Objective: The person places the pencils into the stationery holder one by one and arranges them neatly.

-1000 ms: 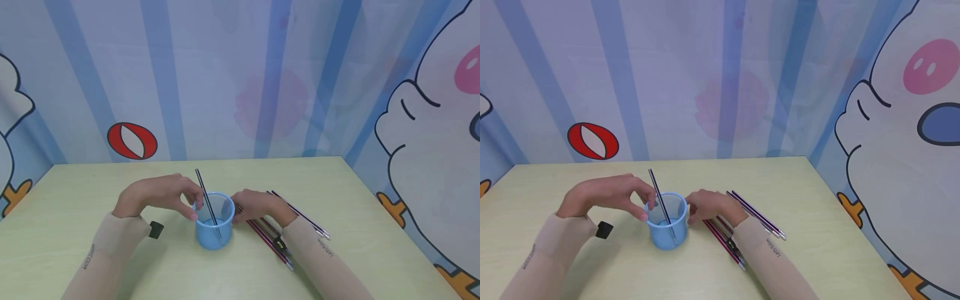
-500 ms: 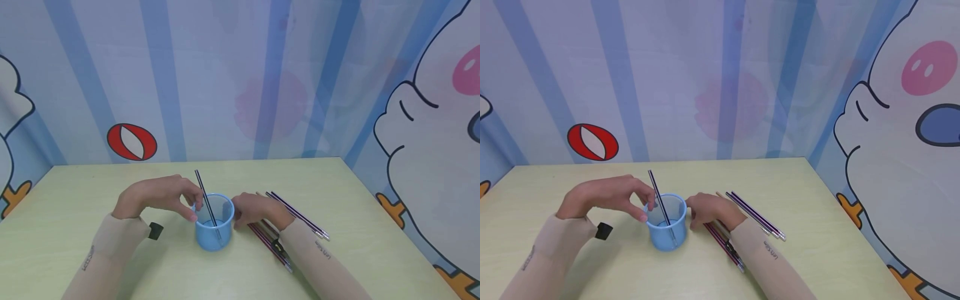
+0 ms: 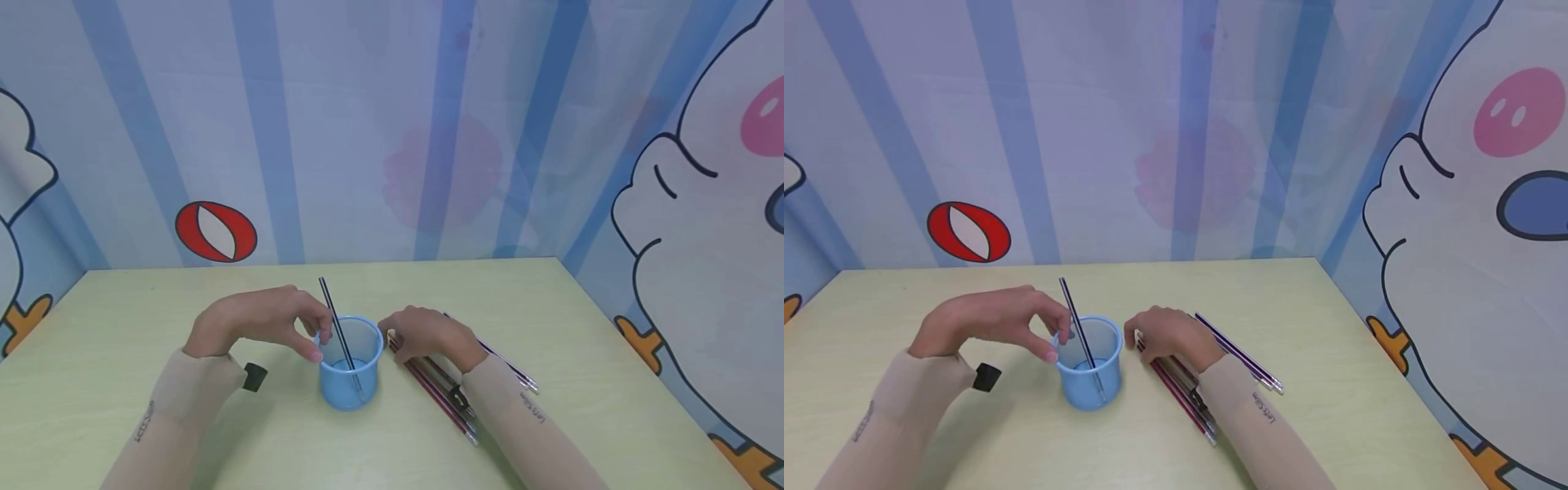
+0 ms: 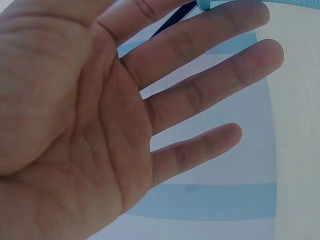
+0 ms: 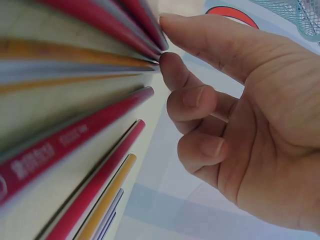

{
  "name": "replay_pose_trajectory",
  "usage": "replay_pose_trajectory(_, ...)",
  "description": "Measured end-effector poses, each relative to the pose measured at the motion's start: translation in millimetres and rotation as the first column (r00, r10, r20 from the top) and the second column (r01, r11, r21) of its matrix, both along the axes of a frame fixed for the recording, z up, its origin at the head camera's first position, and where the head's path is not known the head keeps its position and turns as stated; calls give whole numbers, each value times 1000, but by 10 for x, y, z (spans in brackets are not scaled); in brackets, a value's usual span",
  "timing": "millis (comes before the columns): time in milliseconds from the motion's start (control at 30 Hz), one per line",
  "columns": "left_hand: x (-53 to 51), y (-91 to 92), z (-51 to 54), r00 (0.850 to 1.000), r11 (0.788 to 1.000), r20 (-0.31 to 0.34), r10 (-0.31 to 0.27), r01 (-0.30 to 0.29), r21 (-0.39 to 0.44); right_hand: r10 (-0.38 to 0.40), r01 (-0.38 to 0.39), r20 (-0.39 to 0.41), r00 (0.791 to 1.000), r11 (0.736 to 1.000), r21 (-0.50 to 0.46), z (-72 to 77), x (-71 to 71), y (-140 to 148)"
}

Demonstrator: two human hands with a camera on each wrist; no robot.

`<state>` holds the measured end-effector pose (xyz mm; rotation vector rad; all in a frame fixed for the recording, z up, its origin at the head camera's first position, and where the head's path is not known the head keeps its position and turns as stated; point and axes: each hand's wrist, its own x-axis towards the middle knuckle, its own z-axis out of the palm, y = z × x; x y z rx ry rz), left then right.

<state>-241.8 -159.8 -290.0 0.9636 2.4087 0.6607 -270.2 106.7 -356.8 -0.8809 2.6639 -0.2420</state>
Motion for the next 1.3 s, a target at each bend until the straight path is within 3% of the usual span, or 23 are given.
replay_pose_trajectory(700,1,-2,21,1000,1000,-5,-9,9,7,7,1,-117,993,998,67,48,68,-99)
replay_pose_trajectory(833,0,5,21,1000,1000,-5,-13,13,3,-13,20,-102,995,998,65,30,74,-116)
replay_pose_trajectory(1033,-2,5,8,1000,1000,6,0,0,-6,-43,43,-6,999,999,34,-18,66,-123)
replay_pose_trajectory(1300,0,6,4,1000,1000,8,5,-5,-4,14,-11,67,998,999,-40,-27,15,-78)
